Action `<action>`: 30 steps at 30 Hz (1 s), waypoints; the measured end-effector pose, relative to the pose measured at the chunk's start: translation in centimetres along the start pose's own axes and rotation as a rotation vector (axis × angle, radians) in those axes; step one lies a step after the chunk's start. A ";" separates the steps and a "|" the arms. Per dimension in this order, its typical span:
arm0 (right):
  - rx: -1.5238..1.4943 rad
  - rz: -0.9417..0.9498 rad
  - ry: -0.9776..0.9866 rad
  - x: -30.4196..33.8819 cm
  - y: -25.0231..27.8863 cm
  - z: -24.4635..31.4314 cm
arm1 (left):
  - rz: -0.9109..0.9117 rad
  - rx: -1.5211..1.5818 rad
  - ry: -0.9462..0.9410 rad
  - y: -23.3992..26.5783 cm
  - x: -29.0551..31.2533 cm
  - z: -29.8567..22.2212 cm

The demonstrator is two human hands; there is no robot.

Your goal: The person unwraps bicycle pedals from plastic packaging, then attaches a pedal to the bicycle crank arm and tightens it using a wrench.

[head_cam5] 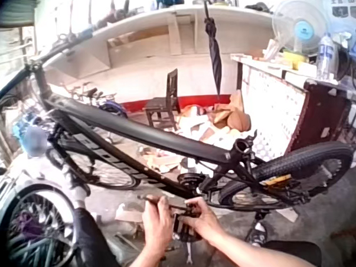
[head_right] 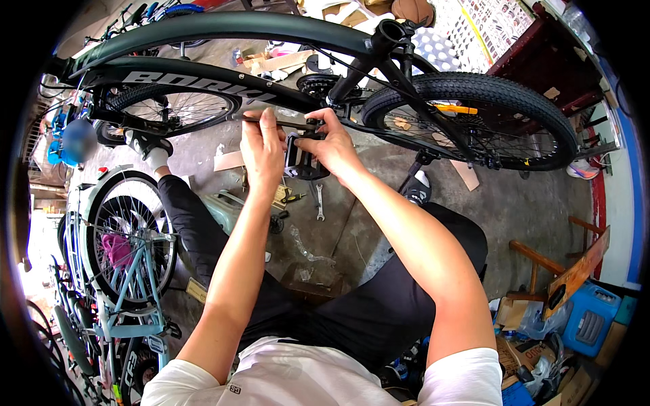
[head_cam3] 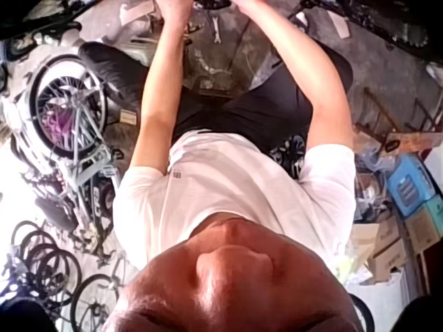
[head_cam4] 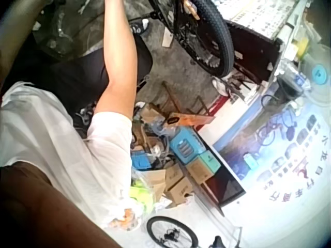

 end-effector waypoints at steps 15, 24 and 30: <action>-0.059 -0.072 0.087 0.5 0.2 -2.5 | 0.193 -0.720 -0.558 -4.1 2.8 -5.5; -0.040 0.009 -0.056 -0.2 0.1 -0.7 | 0.005 -0.425 -0.262 -1.9 -0.6 -1.4; 0.049 -0.044 -0.003 0.4 -0.3 -0.3 | 0.523 1.113 0.978 -3.4 -0.2 10.3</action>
Point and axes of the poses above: each hand's wrist, its own x-axis away from the middle knuckle, its own y-axis out of the back of the hand, z = x × y, the point moved 1 cm from there along -x, towards the middle knuckle, and after that the axes turned 11 degrees about y, right-handed, at the moved point
